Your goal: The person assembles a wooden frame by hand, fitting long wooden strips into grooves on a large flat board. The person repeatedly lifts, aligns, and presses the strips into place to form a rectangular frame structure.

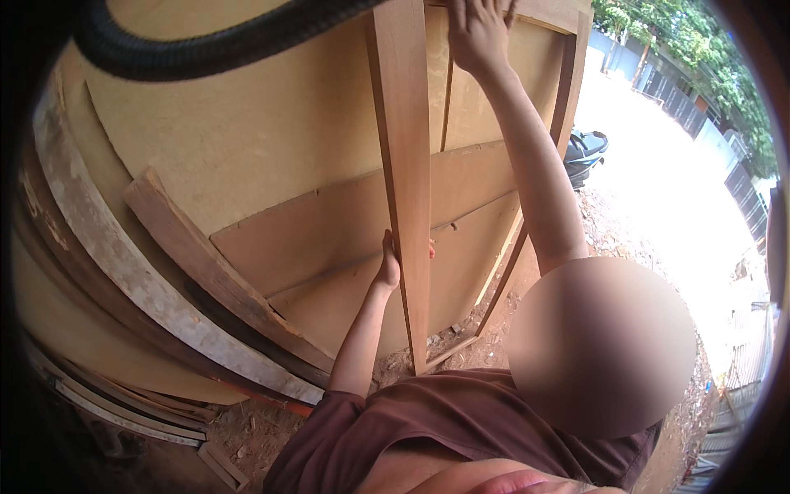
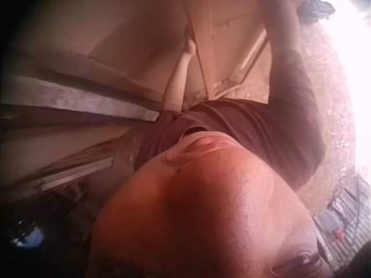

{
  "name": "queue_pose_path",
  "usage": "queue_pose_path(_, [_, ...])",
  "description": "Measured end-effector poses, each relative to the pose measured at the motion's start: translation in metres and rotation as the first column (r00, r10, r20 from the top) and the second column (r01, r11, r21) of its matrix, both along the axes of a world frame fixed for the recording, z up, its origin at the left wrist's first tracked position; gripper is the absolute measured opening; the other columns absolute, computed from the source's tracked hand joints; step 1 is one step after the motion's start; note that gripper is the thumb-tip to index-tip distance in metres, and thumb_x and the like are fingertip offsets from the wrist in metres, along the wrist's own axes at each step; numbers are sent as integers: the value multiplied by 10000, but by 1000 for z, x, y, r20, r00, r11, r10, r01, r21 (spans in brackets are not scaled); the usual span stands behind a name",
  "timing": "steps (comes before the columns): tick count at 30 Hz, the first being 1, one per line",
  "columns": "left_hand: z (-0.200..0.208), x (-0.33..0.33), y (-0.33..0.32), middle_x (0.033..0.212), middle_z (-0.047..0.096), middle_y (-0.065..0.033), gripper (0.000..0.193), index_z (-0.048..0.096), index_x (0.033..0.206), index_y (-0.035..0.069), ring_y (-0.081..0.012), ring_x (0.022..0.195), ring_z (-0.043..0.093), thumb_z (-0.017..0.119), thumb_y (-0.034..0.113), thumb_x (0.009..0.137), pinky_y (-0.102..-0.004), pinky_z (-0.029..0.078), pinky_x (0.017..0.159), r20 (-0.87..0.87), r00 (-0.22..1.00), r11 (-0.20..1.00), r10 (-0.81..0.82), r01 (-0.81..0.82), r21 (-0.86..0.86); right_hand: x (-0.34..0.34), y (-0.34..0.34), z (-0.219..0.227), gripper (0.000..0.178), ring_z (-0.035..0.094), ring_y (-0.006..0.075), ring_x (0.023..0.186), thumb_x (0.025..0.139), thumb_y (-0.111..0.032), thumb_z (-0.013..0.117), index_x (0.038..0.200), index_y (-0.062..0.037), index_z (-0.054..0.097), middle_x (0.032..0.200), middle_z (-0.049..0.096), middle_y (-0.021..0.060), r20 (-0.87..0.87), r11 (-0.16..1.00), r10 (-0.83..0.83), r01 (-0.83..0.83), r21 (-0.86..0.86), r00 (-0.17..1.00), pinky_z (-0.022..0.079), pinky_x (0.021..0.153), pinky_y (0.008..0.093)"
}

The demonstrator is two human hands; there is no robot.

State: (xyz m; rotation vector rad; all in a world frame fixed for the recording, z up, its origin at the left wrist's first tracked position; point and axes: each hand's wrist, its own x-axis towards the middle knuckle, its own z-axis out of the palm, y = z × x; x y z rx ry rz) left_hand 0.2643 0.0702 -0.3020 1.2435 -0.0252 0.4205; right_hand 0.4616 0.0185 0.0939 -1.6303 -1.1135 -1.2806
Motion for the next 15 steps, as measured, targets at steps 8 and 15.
queue_pose_path(8, [1, 2, -2, 856, 729, -149, 1090, 668, 1086, -35, -259, 884, 717, 40, 845, 945, -430, 554, 865, -50, 996, 998, 68, -68, 4, -7, 1, -6, 599, 79, 389, 1597, 1106, -355, 314, 1661, -153, 218, 1736, 132, 138, 94, 959, 248, -231, -163, 964, 57, 1262, 592])
queue_pose_path(15, [1, -1, -6, 840, 709, -167, 963, 666, 1034, -32, -319, 817, 719, 177, 797, 989, -473, 571, 820, -10, 990, 986, 139, -140, -89, 131, -53, 0, 591, 66, 343, 1608, 1118, -385, 201, 1671, -177, 184, 1751, 103, 60, -70, 997, 65, -68, -44, 995, 37, 1250, 625])
